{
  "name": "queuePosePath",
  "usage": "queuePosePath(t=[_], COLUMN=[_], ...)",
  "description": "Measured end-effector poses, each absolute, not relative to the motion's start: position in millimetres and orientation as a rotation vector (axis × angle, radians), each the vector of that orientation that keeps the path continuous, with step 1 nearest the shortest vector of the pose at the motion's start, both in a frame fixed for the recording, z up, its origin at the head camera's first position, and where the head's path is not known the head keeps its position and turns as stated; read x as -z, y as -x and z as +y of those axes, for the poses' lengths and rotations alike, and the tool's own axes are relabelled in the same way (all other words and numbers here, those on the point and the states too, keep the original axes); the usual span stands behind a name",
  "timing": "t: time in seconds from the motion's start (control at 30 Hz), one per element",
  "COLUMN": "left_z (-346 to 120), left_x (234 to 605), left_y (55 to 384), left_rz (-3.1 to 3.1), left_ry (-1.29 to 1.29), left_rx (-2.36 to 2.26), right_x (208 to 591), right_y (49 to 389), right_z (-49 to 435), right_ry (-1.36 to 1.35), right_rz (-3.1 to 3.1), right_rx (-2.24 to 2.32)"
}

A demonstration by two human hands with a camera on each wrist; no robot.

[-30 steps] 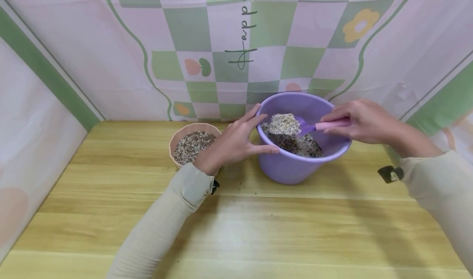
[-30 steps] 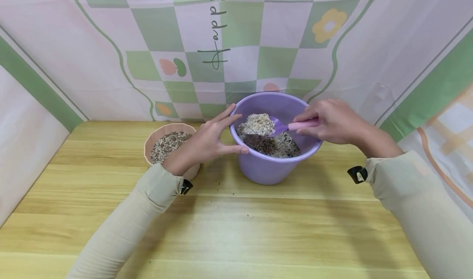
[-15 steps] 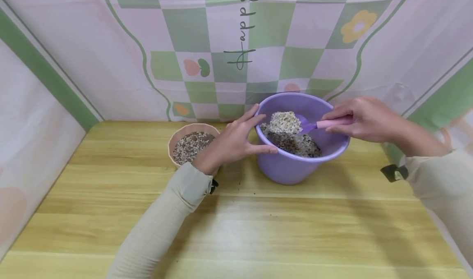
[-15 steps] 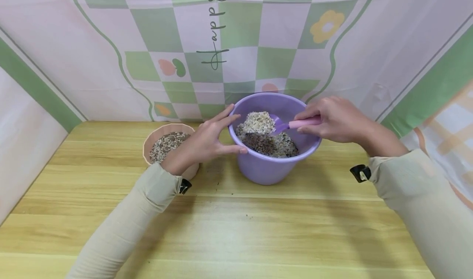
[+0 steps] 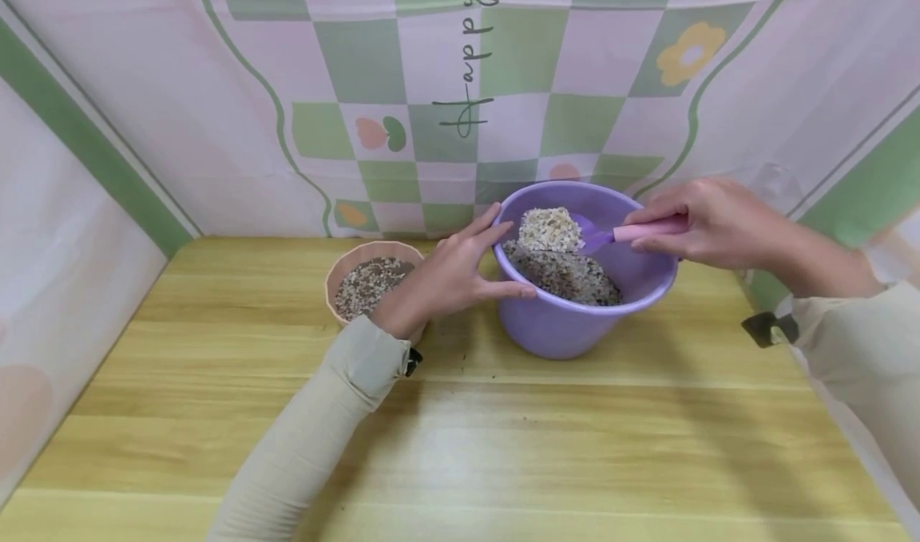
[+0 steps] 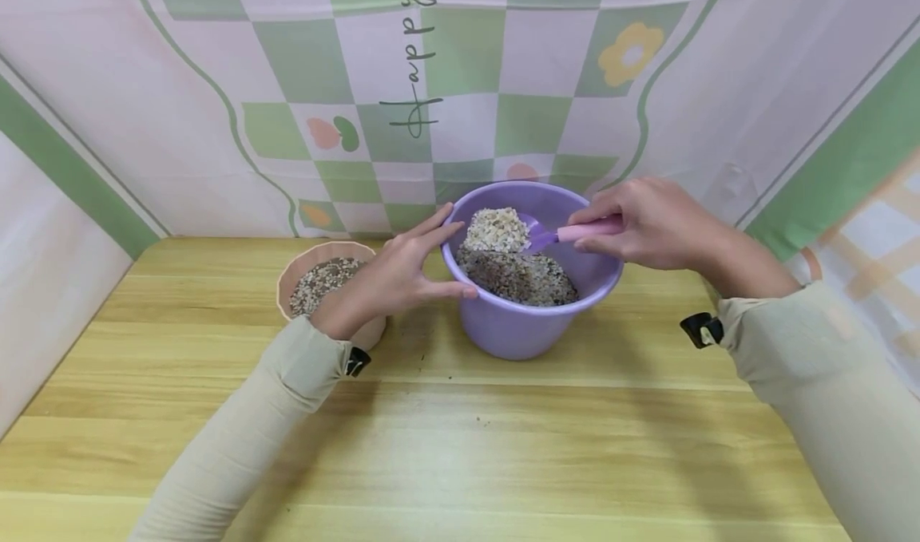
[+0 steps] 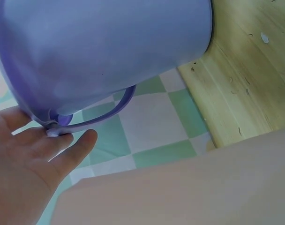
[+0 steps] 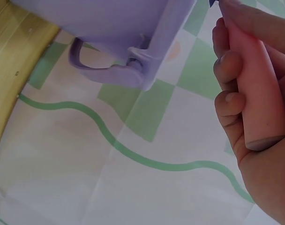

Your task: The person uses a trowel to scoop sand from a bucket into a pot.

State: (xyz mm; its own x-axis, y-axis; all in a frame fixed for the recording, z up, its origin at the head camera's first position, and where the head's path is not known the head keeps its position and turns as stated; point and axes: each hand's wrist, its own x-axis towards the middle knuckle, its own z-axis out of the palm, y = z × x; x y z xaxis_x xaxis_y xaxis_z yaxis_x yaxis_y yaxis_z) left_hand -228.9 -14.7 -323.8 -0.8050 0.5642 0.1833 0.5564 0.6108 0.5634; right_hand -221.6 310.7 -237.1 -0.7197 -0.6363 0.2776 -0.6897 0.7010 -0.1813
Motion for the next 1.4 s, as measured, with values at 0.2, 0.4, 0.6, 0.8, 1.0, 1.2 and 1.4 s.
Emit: queuePosePath(t=[0.2, 0.4, 0.6, 0.8, 1.0, 1.2, 1.4], left_z=[-19, -26, -37, -48, -58, -74, -95], left_x=[322, 321, 316, 312, 313, 315, 319], left_y=[231, 231, 229, 223, 216, 210, 207], left_rz=[2.79, 2.77, 2.819, 2.851, 2.829, 2.84, 3.05], left_ry=[-0.979, -0.952, -0.969, -1.023, -1.046, -1.011, -0.935], left_rx=[-0.977, -1.044, -1.06, -1.017, -0.998, -0.972, -0.775], right_x=[232, 227, 224, 224, 227, 229, 231], right_y=[219, 217, 218, 219, 221, 223, 224], right_z=[307, 304, 297, 290, 282, 276, 273], right_ry=[-1.061, -1.059, -1.059, -1.141, -1.178, -1.205, -1.25], right_rz=[-2.729, -2.747, -2.749, -2.692, -2.684, -2.641, -2.605], right_rx=[-0.405, -0.445, -0.411, -0.422, -0.435, -0.416, -0.415])
